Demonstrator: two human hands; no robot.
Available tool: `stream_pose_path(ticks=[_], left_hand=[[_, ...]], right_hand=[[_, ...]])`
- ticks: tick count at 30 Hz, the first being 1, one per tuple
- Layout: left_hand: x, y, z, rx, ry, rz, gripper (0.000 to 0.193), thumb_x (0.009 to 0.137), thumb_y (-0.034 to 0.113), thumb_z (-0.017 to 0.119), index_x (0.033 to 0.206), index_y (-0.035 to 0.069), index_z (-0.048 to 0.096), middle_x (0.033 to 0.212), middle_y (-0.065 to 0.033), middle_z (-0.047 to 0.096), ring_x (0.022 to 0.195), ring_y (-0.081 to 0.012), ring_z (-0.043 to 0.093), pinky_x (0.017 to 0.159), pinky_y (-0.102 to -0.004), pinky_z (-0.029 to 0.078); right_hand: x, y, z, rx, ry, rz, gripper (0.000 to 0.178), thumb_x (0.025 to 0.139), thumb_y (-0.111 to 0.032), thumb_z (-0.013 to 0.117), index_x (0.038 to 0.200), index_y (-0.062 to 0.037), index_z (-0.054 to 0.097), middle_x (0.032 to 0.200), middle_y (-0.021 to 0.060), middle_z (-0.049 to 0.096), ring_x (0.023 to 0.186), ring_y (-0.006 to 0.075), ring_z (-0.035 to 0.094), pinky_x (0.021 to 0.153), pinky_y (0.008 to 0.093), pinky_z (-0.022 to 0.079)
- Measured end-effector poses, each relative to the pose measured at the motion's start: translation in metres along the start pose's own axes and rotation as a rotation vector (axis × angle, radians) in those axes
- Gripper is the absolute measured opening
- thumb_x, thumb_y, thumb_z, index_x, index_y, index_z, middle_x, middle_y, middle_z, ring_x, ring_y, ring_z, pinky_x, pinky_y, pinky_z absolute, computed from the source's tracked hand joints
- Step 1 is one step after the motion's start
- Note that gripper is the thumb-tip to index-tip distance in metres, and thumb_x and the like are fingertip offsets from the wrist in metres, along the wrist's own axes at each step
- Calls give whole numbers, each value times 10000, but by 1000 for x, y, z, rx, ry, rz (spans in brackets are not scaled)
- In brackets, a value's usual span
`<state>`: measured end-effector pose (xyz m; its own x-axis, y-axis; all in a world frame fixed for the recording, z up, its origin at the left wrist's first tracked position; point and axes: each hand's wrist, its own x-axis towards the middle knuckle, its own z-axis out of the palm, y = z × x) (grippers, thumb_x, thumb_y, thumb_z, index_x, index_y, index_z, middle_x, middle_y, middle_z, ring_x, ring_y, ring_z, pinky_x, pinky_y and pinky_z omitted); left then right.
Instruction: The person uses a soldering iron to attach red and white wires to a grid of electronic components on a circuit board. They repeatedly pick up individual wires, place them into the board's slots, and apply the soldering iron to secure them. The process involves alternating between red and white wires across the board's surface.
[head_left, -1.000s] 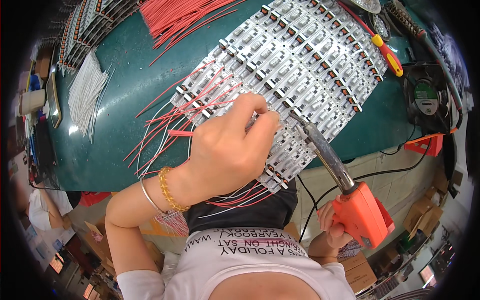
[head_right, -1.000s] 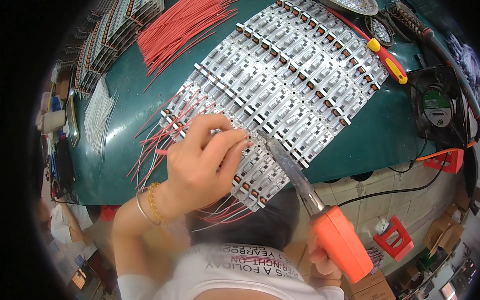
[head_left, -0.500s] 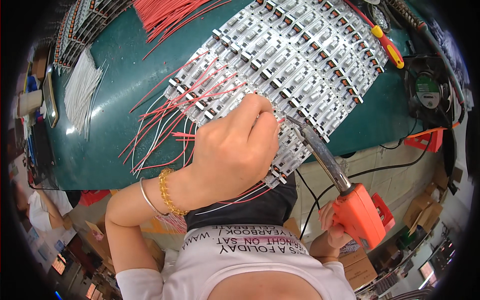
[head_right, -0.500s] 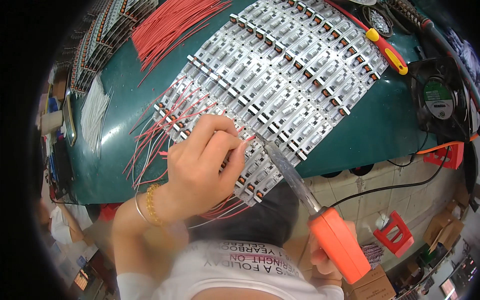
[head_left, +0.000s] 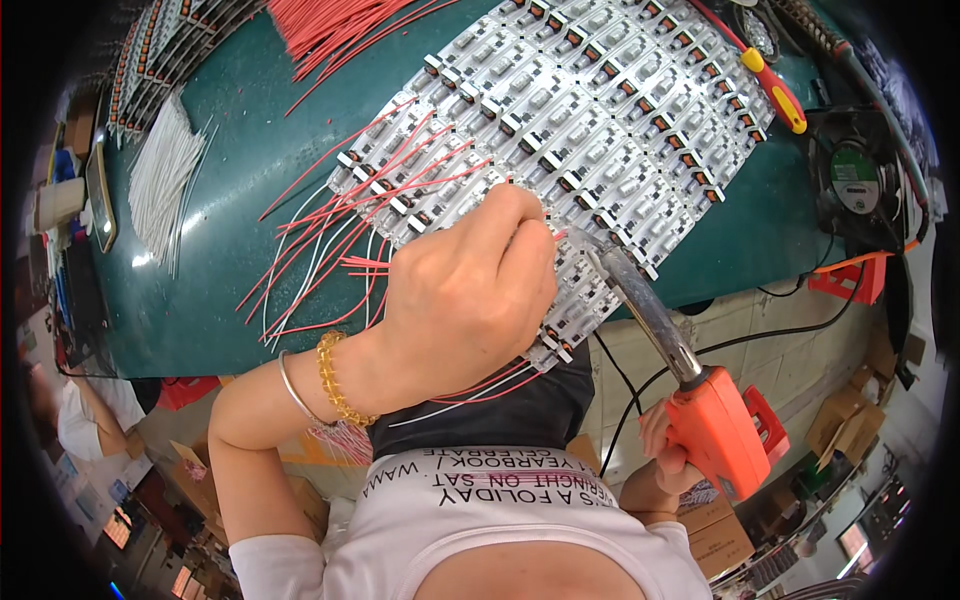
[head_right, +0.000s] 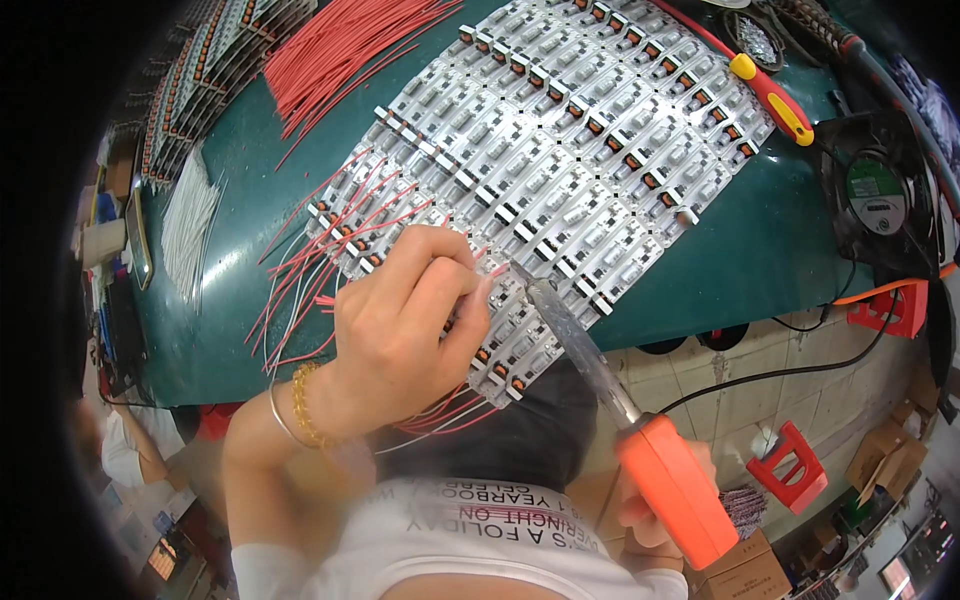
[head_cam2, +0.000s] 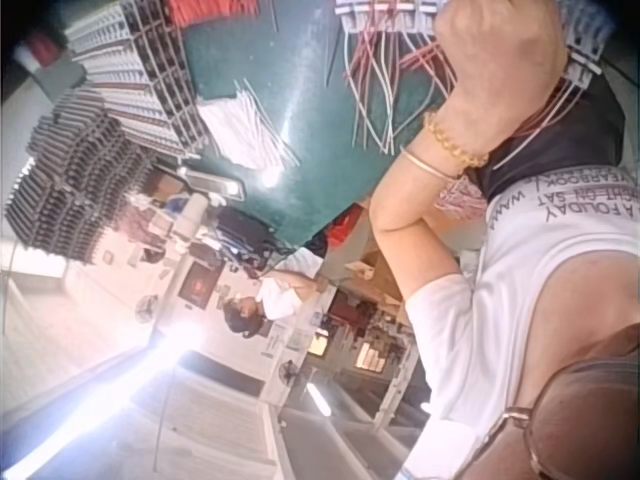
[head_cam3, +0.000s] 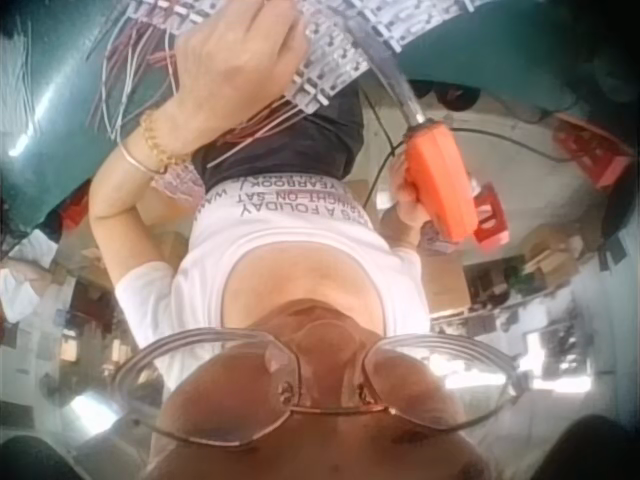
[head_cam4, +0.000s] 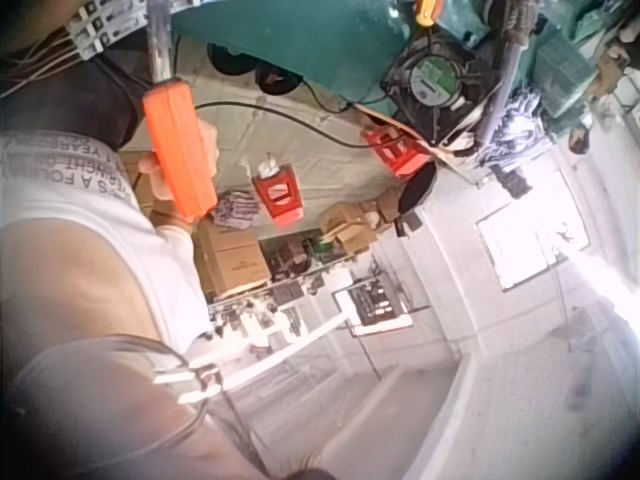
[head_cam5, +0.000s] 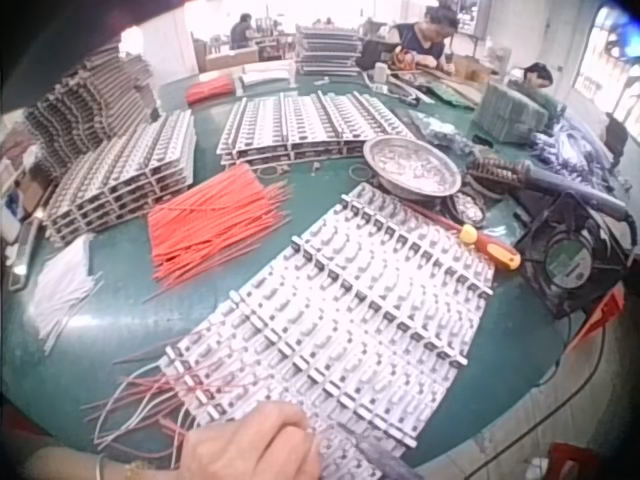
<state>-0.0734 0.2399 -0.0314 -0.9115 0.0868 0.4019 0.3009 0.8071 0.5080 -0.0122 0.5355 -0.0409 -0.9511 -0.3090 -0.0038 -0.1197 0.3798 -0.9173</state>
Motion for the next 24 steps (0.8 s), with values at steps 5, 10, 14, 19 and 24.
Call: stream_pose_path(ticks=[5,10,14,19,24], left_hand=[[0,0,2,2,30,10,175,700,-36,709,734,26,549,829,-58,577,489,-145,516,423,-275,393],[0,0,0,2,27,3,170,711,-31,709,732,27,550,830,-58,577,486,-143,516,423,-274,393],[0,1,0,6,34,6,167,720,-25,709,737,28,552,834,-58,578,485,-143,516,425,-274,394],[-1,0,3,26,30,19,165,725,-21,711,742,28,554,835,-60,579,486,-144,519,424,-276,397],[-1,0,1,-11,26,-9,168,727,-31,709,748,25,553,837,-59,581,503,-138,546,427,-269,417]], right_hand=[[-4,-2,9,-122,123,31,635,787,-680,587,666,-57,613,682,57,611,574,233,572,513,329,423],[-8,2,6,41,116,54,629,789,-658,620,673,-40,596,721,51,595,597,212,550,551,326,418],[2,-5,8,212,32,73,596,820,-600,643,614,-52,531,581,9,500,525,190,495,552,320,408],[9,-5,14,321,-12,29,555,855,-544,641,573,-93,481,495,-17,437,470,184,451,525,309,390],[-9,19,7,149,-21,-35,506,858,-544,633,660,-84,560,599,7,519,533,203,483,546,322,398]])
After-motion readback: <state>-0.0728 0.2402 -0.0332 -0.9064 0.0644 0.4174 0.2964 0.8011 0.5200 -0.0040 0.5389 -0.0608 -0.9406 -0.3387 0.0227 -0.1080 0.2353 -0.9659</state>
